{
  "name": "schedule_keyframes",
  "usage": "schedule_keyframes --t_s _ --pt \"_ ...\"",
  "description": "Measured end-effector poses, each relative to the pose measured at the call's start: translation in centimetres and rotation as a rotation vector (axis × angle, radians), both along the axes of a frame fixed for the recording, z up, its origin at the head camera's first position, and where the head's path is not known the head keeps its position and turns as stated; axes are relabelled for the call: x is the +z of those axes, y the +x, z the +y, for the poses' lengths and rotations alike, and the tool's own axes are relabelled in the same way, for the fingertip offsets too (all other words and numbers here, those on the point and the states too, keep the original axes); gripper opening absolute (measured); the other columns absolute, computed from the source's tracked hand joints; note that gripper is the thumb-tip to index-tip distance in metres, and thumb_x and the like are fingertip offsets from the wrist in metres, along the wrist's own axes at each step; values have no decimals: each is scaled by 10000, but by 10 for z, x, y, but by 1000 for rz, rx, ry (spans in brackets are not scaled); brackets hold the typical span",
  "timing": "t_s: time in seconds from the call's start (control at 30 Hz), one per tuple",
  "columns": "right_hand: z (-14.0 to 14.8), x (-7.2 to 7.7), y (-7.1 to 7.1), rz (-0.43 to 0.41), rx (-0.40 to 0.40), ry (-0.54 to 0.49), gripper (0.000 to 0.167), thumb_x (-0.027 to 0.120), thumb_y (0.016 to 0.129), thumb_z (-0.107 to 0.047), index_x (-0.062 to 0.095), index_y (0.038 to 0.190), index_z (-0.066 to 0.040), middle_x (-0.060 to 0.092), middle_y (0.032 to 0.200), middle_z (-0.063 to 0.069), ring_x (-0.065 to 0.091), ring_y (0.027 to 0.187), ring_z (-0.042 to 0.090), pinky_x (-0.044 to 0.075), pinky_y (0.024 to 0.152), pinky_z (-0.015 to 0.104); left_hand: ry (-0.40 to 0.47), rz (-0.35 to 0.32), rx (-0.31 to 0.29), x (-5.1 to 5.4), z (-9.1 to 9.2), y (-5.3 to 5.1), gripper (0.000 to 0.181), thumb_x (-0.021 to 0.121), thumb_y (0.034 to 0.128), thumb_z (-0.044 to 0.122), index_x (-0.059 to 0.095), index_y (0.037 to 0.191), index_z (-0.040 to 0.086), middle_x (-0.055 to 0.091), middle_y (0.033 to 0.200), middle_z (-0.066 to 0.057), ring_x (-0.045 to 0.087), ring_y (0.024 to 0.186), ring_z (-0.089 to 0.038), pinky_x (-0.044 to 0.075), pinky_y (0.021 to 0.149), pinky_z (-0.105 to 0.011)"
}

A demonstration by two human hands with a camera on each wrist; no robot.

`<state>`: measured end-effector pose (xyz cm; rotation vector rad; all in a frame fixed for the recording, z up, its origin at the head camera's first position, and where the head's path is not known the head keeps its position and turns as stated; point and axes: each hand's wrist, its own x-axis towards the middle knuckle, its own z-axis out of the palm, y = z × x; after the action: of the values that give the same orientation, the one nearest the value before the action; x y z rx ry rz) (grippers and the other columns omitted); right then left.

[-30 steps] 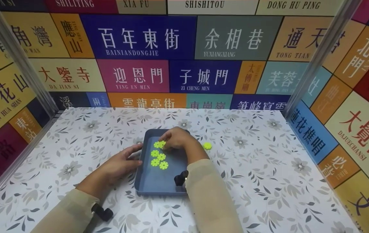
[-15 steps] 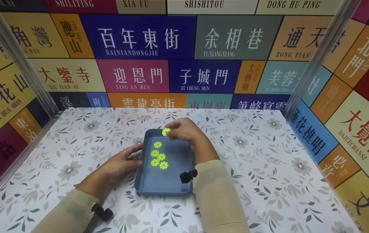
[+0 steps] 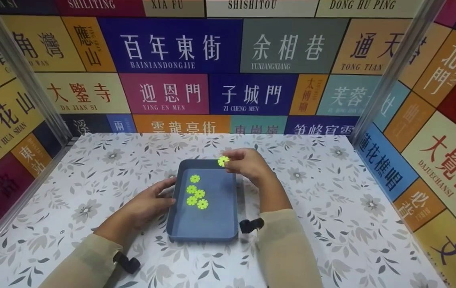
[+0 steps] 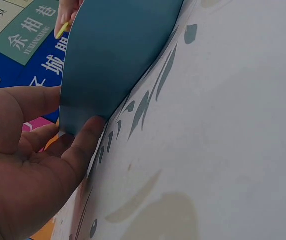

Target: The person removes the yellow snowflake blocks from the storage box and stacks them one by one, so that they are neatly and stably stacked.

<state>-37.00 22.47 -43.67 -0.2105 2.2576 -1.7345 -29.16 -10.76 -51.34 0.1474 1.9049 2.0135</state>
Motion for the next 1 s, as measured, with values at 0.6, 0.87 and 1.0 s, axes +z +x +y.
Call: schedule_keyframes --t_s 0.6,0.87,1.0 --pt "55 -30 0 -40 -119 -7 537 726 1007 -98 571 1510 9 649 1346 53 759 1057 110 637 937 228 -13 -19 8 1 0 -1 831 671 941 -65 348 1679 141 407 1703 -216 565 1466 -382 548 1163 -444" --pt "80 -51 -6 -55 -135 46 511 673 1040 -96 557 1527 9 674 1359 74 752 997 74 633 939 224 13 -4 -1 -1 0 0 826 659 948 -73 332 1683 117 383 1711 -229 541 1482 -394 573 1123 -421" --pt "88 -58 -7 -38 -157 110 486 694 1030 -122 601 1490 3 720 1277 31 744 935 51 633 887 209 17 -1 2 0 0 0 827 660 946 -76 334 1682 113 383 1709 -234 543 1478 -398 579 1116 -415"
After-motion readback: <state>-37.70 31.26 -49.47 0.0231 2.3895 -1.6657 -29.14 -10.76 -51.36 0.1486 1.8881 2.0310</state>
